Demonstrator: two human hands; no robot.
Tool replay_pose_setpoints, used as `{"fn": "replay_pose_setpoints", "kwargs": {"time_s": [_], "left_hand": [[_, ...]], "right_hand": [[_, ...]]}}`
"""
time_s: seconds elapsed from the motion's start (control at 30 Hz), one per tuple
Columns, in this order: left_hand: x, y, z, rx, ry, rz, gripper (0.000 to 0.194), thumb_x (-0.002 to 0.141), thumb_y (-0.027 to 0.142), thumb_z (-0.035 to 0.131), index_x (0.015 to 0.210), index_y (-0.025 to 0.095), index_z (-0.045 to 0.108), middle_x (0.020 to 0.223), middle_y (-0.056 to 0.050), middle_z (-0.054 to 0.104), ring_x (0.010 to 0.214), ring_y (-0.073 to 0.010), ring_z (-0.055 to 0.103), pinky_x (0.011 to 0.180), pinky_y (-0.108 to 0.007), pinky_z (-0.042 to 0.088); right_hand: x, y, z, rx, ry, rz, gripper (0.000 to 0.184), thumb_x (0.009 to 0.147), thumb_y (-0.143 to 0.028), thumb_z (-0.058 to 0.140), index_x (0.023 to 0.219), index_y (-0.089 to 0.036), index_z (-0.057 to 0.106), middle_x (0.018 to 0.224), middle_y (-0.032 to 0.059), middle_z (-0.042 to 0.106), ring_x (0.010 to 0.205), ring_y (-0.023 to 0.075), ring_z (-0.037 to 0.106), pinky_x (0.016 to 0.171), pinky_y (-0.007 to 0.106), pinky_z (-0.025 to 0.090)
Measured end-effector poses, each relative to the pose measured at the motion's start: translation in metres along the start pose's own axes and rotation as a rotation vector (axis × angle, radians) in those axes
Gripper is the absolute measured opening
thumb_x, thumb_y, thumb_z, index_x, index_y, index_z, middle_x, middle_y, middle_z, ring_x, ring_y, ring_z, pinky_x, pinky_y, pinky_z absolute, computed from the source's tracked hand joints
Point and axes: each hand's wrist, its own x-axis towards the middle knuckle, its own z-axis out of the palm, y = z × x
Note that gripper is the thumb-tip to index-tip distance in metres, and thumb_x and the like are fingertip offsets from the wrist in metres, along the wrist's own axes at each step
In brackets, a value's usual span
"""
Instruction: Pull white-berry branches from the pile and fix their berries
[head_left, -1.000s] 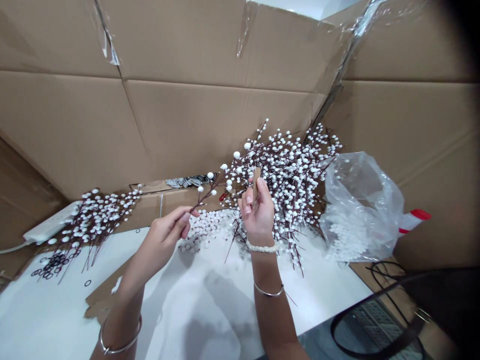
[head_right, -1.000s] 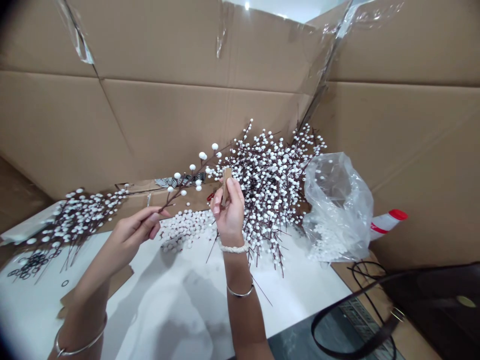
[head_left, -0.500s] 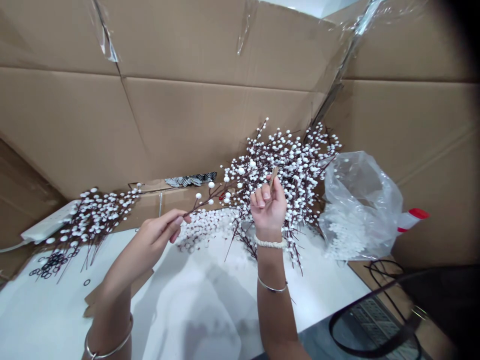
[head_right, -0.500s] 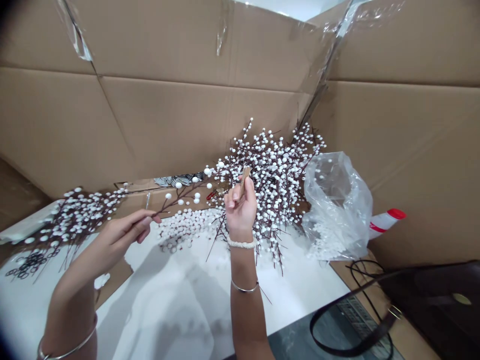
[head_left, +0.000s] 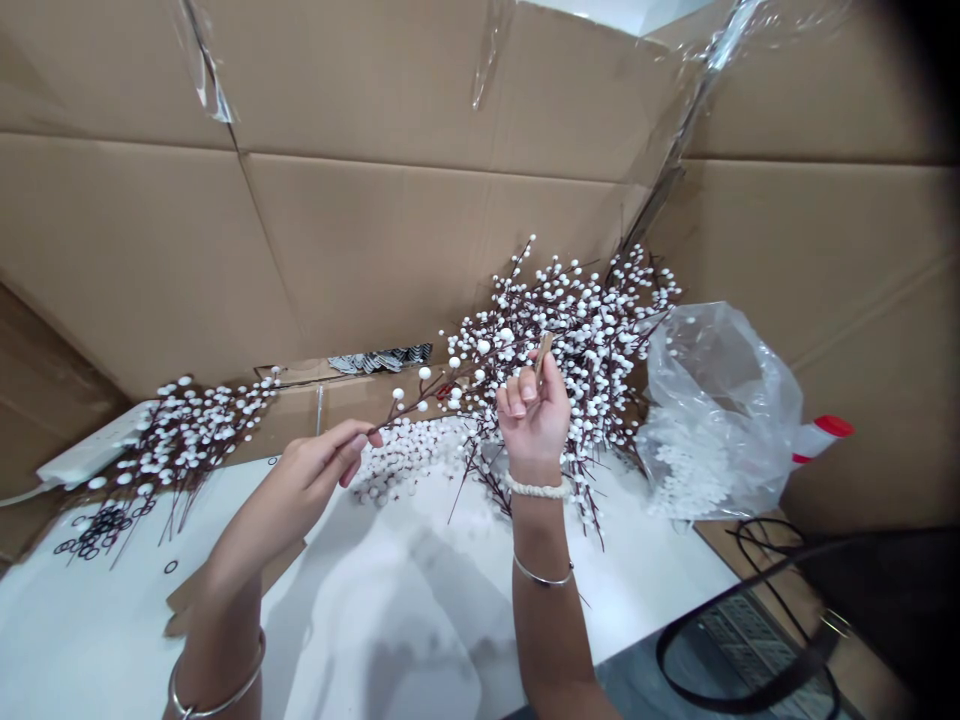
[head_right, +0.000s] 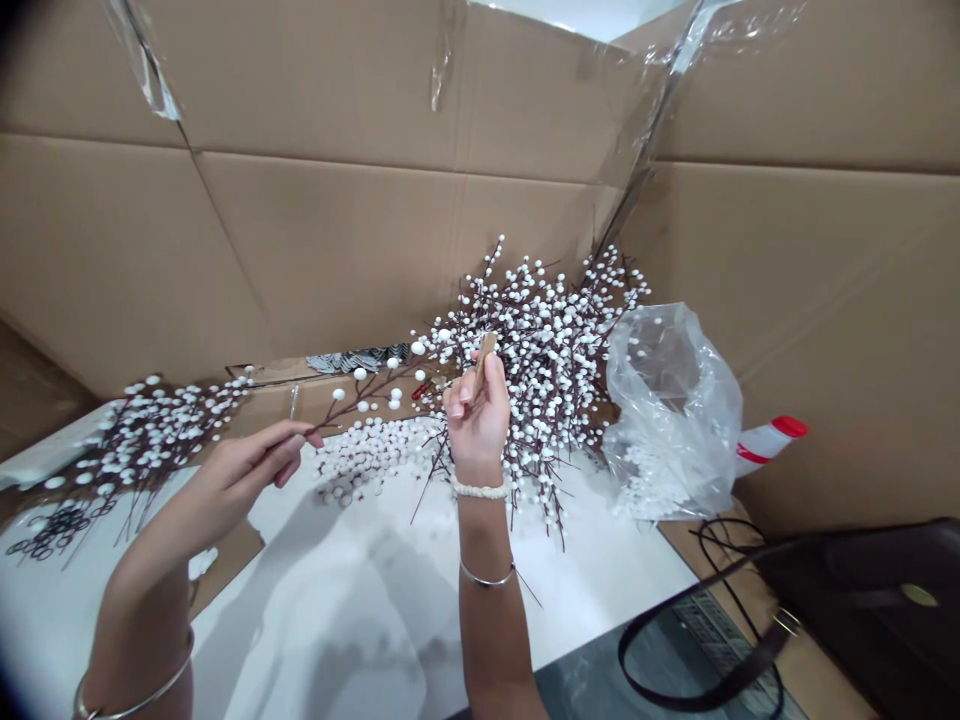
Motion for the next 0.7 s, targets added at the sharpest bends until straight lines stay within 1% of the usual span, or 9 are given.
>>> {"fn": "replay_pose_setpoints", "kwargs": {"time_s": [0.17, 0.37, 0.53, 0.7], "left_hand": [[0.0002, -0.0031, 0.0006, 0.001, 0.001, 0.001, 0.036, 0.101, 0.044, 0.032, 0.091, 0.021, 0.058, 0.063, 0.004, 0.047, 0.058, -0.0110, 0.045, 0.061, -0.023, 0.035], [0.0000, -0.0028, 0.0004, -0.002, 0.008, 0.005, 0.036, 0.100, 0.044, 0.032, 0.089, 0.021, 0.057, 0.062, 0.004, 0.047, 0.057, -0.0105, 0.045, 0.061, -0.022, 0.035], [0.0002, -0.0018, 0.0001, 0.002, 0.019, 0.011, 0.036, 0.100, 0.043, 0.033, 0.089, 0.021, 0.058, 0.062, 0.003, 0.048, 0.057, -0.0114, 0.046, 0.061, -0.023, 0.035], [0.0005, -0.0038, 0.0005, 0.012, 0.023, 0.011, 0.036, 0.100, 0.044, 0.032, 0.090, 0.021, 0.057, 0.062, 0.004, 0.047, 0.057, -0.0114, 0.047, 0.061, -0.023, 0.036]], "right_hand": [[-0.0015, 0.0008, 0.0003, -0.035, -0.018, 0.001, 0.017, 0.084, -0.041, 0.056, 0.080, -0.024, 0.056, 0.044, -0.0114, 0.033, 0.033, 0.0063, 0.026, 0.037, 0.025, 0.016], [-0.0025, 0.0010, 0.0010, 0.001, -0.027, 0.009, 0.017, 0.083, -0.040, 0.058, 0.079, -0.024, 0.056, 0.044, -0.0113, 0.035, 0.033, 0.0057, 0.028, 0.037, 0.025, 0.017], [-0.0029, 0.0006, 0.0015, -0.066, -0.016, -0.026, 0.018, 0.084, -0.042, 0.057, 0.080, -0.024, 0.056, 0.044, -0.0109, 0.033, 0.033, 0.0062, 0.028, 0.037, 0.026, 0.018], [-0.0028, 0.0009, 0.0002, -0.097, -0.061, -0.052, 0.020, 0.085, -0.045, 0.056, 0.083, -0.025, 0.055, 0.044, -0.0112, 0.033, 0.033, 0.0060, 0.028, 0.037, 0.026, 0.017]]}}
